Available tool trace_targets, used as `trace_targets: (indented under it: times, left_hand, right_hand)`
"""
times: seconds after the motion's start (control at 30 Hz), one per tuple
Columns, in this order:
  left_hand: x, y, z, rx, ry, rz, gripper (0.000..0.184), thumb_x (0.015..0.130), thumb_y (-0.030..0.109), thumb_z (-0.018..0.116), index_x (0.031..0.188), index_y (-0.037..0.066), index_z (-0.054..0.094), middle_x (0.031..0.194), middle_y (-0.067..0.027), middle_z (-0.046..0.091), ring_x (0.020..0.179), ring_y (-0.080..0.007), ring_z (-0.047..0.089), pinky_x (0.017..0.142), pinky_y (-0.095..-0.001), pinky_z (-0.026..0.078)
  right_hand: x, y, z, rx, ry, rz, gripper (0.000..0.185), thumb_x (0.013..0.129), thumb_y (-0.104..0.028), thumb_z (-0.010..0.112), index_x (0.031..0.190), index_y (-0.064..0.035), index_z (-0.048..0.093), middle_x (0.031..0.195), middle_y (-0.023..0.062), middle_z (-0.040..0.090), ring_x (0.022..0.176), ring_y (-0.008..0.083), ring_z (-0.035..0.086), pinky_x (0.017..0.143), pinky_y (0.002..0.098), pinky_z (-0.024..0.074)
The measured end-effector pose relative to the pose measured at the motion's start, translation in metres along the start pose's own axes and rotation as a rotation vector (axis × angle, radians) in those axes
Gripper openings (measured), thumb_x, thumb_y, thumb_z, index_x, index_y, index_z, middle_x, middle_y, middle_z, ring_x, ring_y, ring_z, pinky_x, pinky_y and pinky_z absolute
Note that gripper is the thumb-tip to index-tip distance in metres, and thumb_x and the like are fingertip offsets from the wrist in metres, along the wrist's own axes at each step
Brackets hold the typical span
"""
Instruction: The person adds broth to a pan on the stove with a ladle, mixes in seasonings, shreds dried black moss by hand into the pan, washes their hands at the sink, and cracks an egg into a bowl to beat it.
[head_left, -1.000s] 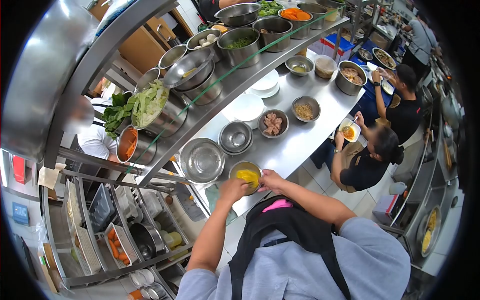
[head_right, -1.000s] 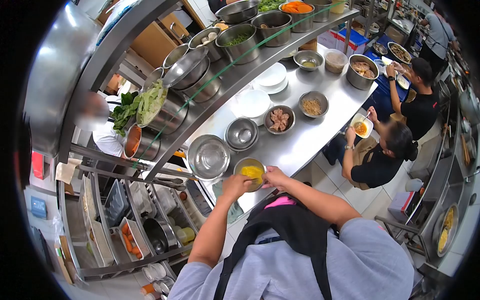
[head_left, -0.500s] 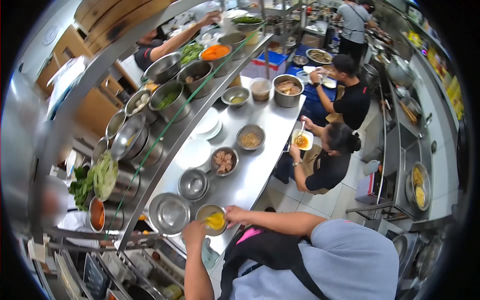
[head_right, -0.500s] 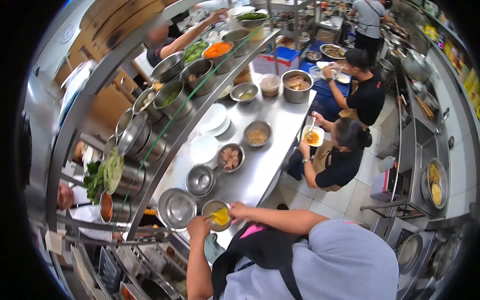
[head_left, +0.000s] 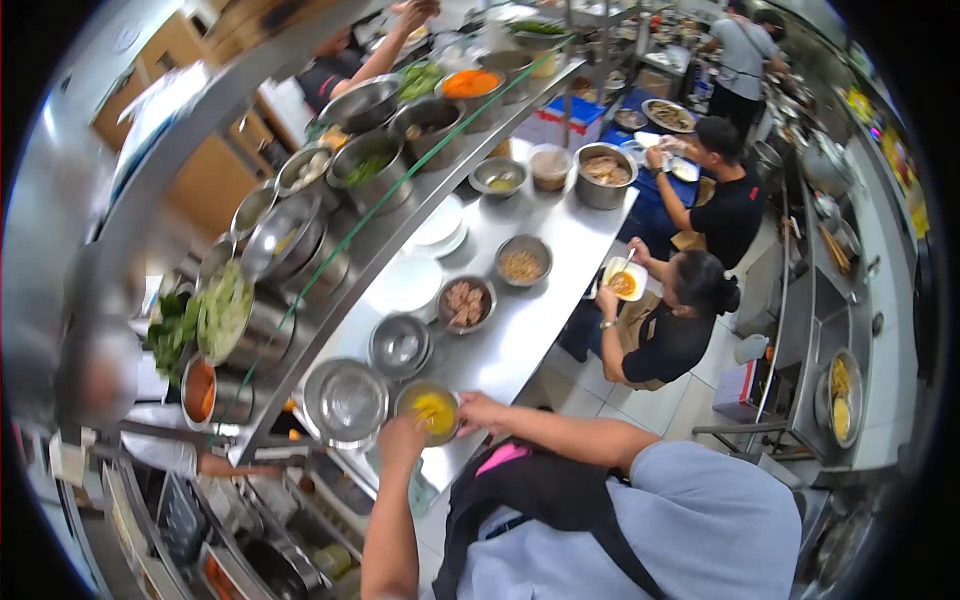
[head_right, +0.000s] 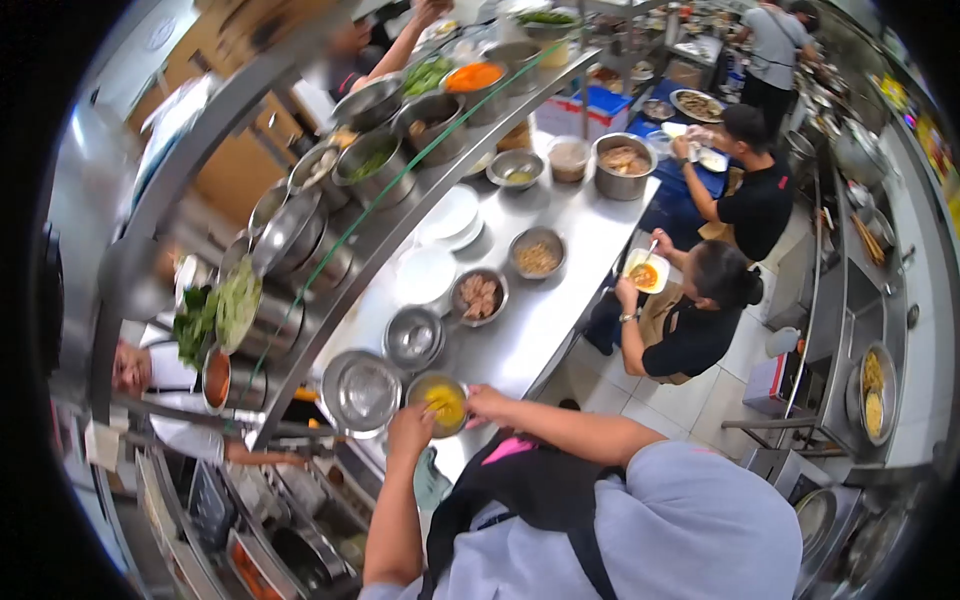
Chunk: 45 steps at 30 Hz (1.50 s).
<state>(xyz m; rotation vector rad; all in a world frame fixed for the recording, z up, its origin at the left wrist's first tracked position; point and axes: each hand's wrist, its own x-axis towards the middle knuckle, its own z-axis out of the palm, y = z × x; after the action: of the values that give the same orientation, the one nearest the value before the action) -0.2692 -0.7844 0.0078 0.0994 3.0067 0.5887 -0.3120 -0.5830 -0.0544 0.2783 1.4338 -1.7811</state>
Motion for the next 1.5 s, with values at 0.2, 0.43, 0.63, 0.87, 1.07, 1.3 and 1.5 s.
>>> trace_targets:
  times: [0.2, 0.43, 0.63, 0.87, 1.07, 1.3, 1.5]
  left_hand:
    - [-0.043, 0.033, -0.076, 0.005, 0.135, -0.001, 0.029, 0.089, 0.028, 0.063, 0.113, 0.013, 0.067, 0.090, -0.0123, 0.067, 0.083, -0.0332, 0.066, 0.067, -0.0467, 0.052]
    - [-0.091, 0.005, 0.009, 0.009, 0.260, -0.074, 0.033, 0.090, 0.023, 0.064, 0.122, 0.012, 0.064, 0.088, -0.0110, 0.064, 0.073, -0.0309, 0.065, 0.060, -0.0421, 0.051]
    - [-0.110, -0.007, 0.016, -0.109, 0.460, -0.059, 0.035, 0.089, 0.017, 0.066, 0.123, 0.011, 0.064, 0.081, -0.0103, 0.061, 0.068, -0.0300, 0.062, 0.059, -0.0407, 0.049]
    - [-0.131, -0.017, 0.012, -0.111, 0.479, -0.071, 0.033, 0.089, 0.018, 0.066, 0.121, 0.009, 0.064, 0.081, -0.0112, 0.062, 0.070, -0.0313, 0.062, 0.062, -0.0411, 0.048]
    - [-0.149, -0.040, 0.017, -0.105, 0.442, -0.055, 0.034, 0.089, 0.019, 0.066, 0.121, 0.008, 0.063, 0.081, -0.0120, 0.061, 0.070, -0.0331, 0.062, 0.061, -0.0444, 0.048]
    - [-0.169, -0.037, 0.015, -0.078, 0.403, -0.165, 0.035, 0.092, 0.022, 0.063, 0.125, 0.011, 0.061, 0.086, -0.0127, 0.063, 0.071, -0.0335, 0.062, 0.064, -0.0440, 0.050]
    - [-0.193, -0.043, -0.056, -0.906, 0.952, -0.425, 0.038, 0.102, 0.017, 0.050, 0.134, -0.002, 0.053, 0.077, 0.0006, 0.054, 0.065, -0.0082, 0.051, 0.062, -0.0247, 0.045]
  right_hand:
    - [-0.019, -0.019, -0.002, 0.064, -0.002, -0.011, 0.020, 0.081, -0.001, 0.067, 0.092, -0.0077, 0.051, 0.081, 0.0024, 0.053, 0.071, 0.0148, 0.061, 0.067, 0.0367, 0.0629]
    - [-0.022, -0.012, -0.002, 0.081, -0.030, 0.061, 0.024, 0.086, -0.003, 0.061, 0.109, -0.0066, 0.056, 0.097, 0.0069, 0.065, 0.080, 0.0187, 0.068, 0.069, 0.0331, 0.0618]
    - [-0.017, -0.005, 0.011, 0.099, -0.061, 0.046, 0.030, 0.085, -0.002, 0.061, 0.114, -0.0059, 0.056, 0.096, 0.0073, 0.065, 0.081, 0.0187, 0.068, 0.068, 0.0331, 0.0616]
    - [-0.031, -0.001, 0.027, 0.075, -0.006, 0.035, 0.032, 0.085, 0.000, 0.059, 0.117, -0.0056, 0.054, 0.103, 0.0074, 0.063, 0.087, 0.0195, 0.067, 0.072, 0.0337, 0.0604]
    - [-0.041, 0.009, 0.041, 0.153, -0.004, 0.019, 0.032, 0.086, -0.001, 0.059, 0.117, -0.0046, 0.051, 0.103, 0.0095, 0.063, 0.091, 0.0214, 0.067, 0.074, 0.0341, 0.0600]
    - [-0.047, 0.023, 0.039, 0.243, -0.058, 0.046, 0.028, 0.088, -0.002, 0.057, 0.116, -0.0025, 0.049, 0.107, 0.0145, 0.062, 0.093, 0.0258, 0.067, 0.076, 0.0366, 0.0609]
    - [-0.035, 0.025, 0.016, 0.220, -0.052, 0.031, 0.027, 0.089, -0.001, 0.056, 0.114, -0.0024, 0.047, 0.106, 0.0142, 0.062, 0.096, 0.0281, 0.067, 0.078, 0.0381, 0.0607]
